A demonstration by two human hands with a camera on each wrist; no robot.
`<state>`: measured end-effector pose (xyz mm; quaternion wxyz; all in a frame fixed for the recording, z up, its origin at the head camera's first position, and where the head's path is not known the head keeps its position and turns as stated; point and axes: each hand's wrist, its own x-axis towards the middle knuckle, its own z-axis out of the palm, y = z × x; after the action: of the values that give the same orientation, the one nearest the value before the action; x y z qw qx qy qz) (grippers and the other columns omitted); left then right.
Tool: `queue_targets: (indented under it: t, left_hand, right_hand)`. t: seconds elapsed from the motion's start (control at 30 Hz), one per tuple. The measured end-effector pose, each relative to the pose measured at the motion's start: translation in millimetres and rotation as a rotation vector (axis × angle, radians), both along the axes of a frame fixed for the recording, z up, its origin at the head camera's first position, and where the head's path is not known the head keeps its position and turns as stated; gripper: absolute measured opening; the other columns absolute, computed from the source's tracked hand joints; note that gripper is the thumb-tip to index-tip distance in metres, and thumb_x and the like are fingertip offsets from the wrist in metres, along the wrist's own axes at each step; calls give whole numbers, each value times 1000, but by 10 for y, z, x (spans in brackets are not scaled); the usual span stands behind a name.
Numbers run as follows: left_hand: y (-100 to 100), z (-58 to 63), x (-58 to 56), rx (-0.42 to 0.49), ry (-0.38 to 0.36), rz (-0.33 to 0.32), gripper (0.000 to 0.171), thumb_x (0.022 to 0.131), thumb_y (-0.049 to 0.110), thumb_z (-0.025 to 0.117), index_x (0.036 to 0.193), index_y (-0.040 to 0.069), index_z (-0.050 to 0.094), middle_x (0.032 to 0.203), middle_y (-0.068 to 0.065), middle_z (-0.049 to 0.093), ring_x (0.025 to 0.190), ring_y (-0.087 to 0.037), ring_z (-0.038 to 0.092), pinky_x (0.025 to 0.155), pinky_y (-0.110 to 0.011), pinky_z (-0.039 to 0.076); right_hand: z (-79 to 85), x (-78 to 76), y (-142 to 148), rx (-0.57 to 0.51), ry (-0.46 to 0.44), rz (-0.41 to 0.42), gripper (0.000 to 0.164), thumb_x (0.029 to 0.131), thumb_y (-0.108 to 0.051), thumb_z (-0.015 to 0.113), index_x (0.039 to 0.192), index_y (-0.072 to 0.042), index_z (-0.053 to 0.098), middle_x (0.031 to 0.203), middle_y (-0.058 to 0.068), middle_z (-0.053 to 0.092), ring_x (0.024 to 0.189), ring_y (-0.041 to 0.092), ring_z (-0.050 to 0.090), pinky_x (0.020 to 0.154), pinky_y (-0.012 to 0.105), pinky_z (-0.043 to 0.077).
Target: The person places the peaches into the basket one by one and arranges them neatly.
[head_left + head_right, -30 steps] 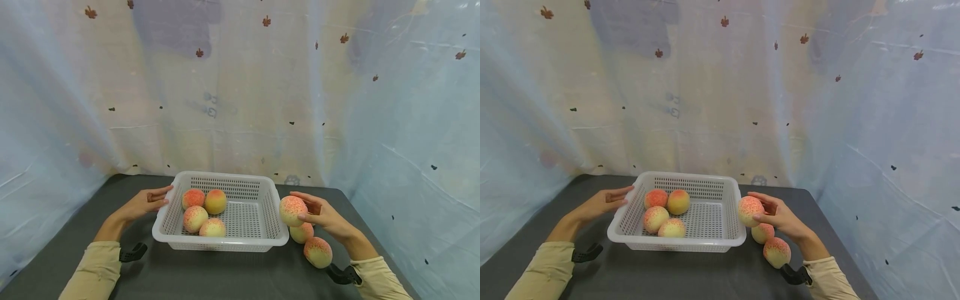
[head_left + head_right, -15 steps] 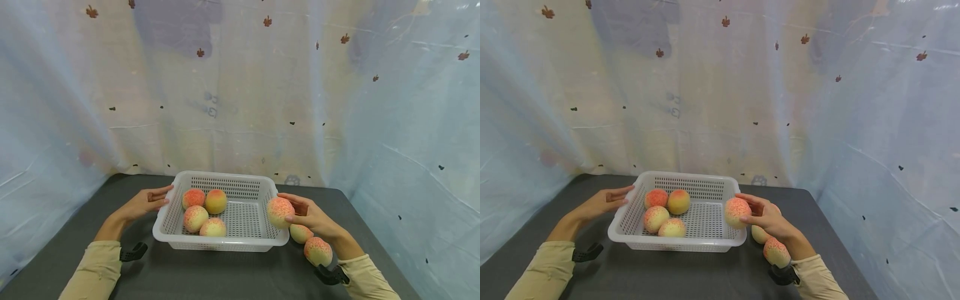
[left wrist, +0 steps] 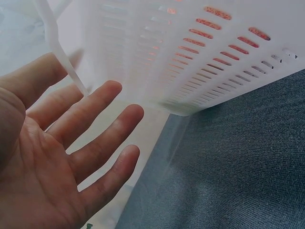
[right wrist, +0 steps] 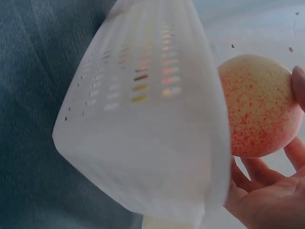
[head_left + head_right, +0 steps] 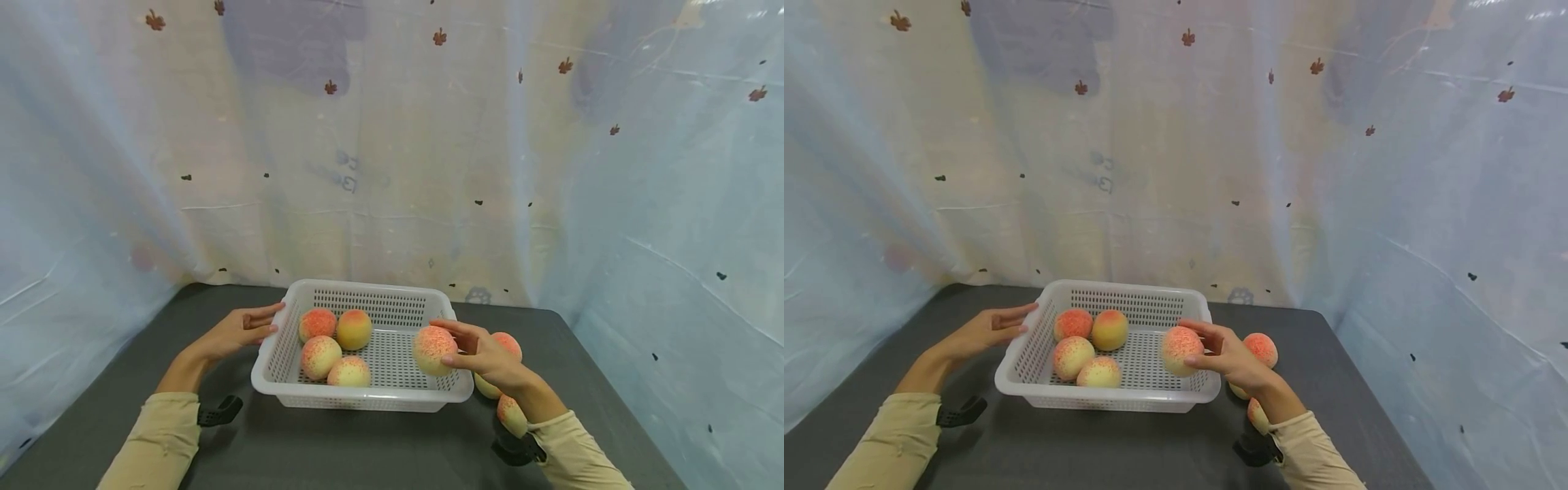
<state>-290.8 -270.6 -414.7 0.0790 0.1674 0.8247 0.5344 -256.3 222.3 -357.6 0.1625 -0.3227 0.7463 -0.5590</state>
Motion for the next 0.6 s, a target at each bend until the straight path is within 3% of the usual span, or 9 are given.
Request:
queue_targets:
  t: [0.27,0.6]
  left_hand:
    - [2,2,9,-2,-2,8,70,102,32,63,160,9,31,155,-23,43,132,-35,59,98,-46,57]
    - [14,12,5,0,-6,8,69,102,32,62,160,10,31,155,-22,43,131,-34,59,99,-48,56]
  right_hand:
    - [-47,-23,-169,-15,-18,19,63,99,-12,66,156,-11,39,149,21,52,120,14,63,96,29,55]
    - [-92,-63,-325,25,-41,28,64,99,-15,66,156,-17,39,148,17,53,120,15,61,95,28,55]
